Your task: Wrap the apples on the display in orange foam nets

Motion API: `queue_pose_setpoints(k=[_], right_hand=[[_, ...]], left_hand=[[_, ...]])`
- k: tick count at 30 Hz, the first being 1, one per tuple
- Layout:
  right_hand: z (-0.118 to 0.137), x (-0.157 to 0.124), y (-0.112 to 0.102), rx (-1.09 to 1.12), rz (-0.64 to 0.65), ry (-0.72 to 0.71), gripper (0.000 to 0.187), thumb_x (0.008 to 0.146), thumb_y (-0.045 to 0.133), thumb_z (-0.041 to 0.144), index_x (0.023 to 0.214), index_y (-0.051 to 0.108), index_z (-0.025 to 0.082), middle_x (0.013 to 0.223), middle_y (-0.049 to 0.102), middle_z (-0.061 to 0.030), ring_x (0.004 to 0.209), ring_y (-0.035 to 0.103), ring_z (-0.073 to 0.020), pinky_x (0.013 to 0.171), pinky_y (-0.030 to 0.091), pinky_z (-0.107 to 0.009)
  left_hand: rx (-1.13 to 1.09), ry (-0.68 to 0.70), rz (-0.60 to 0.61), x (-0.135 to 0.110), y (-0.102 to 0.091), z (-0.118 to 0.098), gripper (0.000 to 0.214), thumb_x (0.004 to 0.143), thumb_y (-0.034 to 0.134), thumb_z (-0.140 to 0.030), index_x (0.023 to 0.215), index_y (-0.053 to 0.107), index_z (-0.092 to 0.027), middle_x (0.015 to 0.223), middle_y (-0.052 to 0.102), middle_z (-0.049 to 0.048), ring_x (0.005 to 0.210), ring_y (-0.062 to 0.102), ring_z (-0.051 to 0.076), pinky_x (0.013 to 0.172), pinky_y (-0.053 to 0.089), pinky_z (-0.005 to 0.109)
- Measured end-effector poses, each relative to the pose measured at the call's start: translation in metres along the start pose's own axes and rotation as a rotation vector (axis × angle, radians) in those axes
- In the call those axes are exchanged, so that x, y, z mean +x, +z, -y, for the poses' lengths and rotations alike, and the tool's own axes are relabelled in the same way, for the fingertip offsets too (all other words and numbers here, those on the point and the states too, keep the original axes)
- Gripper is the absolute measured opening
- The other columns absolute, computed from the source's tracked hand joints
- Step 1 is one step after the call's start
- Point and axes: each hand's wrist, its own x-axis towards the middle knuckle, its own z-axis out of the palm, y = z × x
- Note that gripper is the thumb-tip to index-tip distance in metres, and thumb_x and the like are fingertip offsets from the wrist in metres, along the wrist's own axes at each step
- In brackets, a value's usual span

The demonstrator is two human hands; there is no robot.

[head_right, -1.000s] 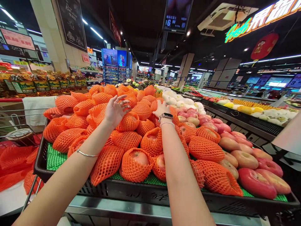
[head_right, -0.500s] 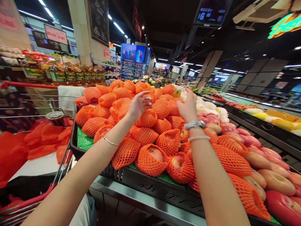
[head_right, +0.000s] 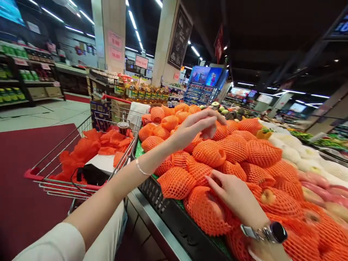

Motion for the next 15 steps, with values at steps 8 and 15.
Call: queue_pose_setpoints(k=[8,15], right_hand=[[-0.002,0.0,0.003,0.043,0.004,0.01,0.037,0.09,0.036,0.055,0.075,0.051,0.024,0.076,0.066,-0.0046,0.073,0.063,-0.0248,0.069,0.04,-0.035],[0.007,0.001,-0.004,0.027,-0.004,0.001,0.035,0.093,0.035,0.047,0.071,0.047,0.023,0.071,0.062,-0.0041,0.068,0.059,-0.0207,0.066,0.038,-0.031]], left_hand=[[1.369,-0.481,-0.811,-0.136,-0.204,0.017,0.033,0.096,0.022,-0.014,0.09,0.054,-0.015,0.097,0.062,0.0117,0.094,0.059,0.018,0.089,0.047,0.034],[1.45,-1.215,-0.45,-0.294,-0.248,0.065,0.027,0.089,0.063,-0.027,0.111,0.06,-0.013,0.115,0.063,0.01,0.107,0.061,0.024,0.094,0.05,0.047]])
